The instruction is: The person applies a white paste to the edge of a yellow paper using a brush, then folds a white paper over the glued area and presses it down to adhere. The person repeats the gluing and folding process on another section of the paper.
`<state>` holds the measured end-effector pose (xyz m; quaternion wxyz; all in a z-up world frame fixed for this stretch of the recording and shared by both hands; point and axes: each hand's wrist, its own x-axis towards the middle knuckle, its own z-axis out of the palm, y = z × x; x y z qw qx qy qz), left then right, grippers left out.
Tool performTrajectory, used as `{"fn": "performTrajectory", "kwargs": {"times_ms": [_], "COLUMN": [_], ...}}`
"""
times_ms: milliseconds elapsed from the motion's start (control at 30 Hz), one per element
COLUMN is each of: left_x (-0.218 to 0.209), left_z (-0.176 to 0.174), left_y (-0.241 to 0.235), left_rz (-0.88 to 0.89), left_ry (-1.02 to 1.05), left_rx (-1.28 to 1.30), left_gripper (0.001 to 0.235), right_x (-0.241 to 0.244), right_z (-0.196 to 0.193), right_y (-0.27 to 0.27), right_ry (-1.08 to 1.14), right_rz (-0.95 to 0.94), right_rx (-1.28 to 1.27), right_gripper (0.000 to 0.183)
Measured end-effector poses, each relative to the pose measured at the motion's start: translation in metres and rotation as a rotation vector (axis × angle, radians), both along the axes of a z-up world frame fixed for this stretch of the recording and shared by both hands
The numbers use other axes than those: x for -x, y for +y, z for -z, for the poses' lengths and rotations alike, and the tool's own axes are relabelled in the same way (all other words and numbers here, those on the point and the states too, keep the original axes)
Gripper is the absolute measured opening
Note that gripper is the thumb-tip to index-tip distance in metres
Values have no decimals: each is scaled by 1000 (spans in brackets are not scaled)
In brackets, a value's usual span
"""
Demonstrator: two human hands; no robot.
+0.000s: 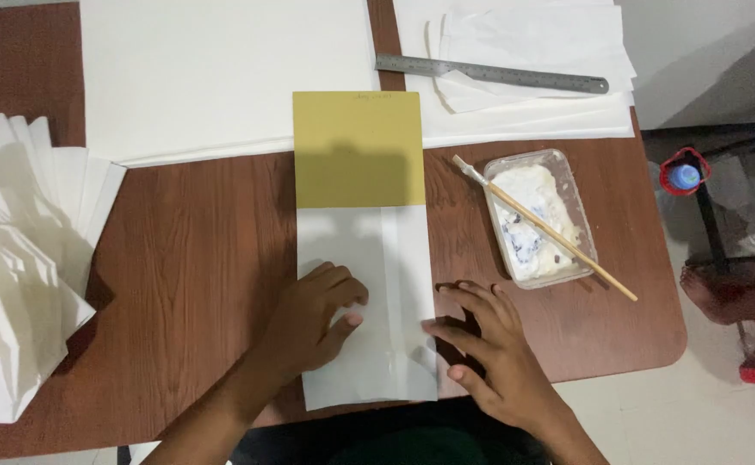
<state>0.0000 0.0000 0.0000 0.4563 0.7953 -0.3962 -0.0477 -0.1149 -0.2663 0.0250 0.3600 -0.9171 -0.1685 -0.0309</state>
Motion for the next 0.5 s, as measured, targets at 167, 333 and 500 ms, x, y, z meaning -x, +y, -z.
{"fn": "performTrajectory", "kwargs": {"times_ms": [167, 333, 500], "left_x": [2, 5, 7], "left_z": [4, 8, 9], "left_y": [-2, -3, -4], "left_rz": [-8, -22, -48], "left_ry": [-1, 5, -55], "left_rx": [-27, -48, -45], "left_gripper": [66, 51, 52], "right_x": [1, 0, 6], "right_z": [3, 5, 1], "right_y": [5, 2, -7], "right_ry": [65, 71, 71], "right_rz": [-36, -132, -200], "right_rx": [59, 202, 130], "right_gripper": [54, 67, 64]}}
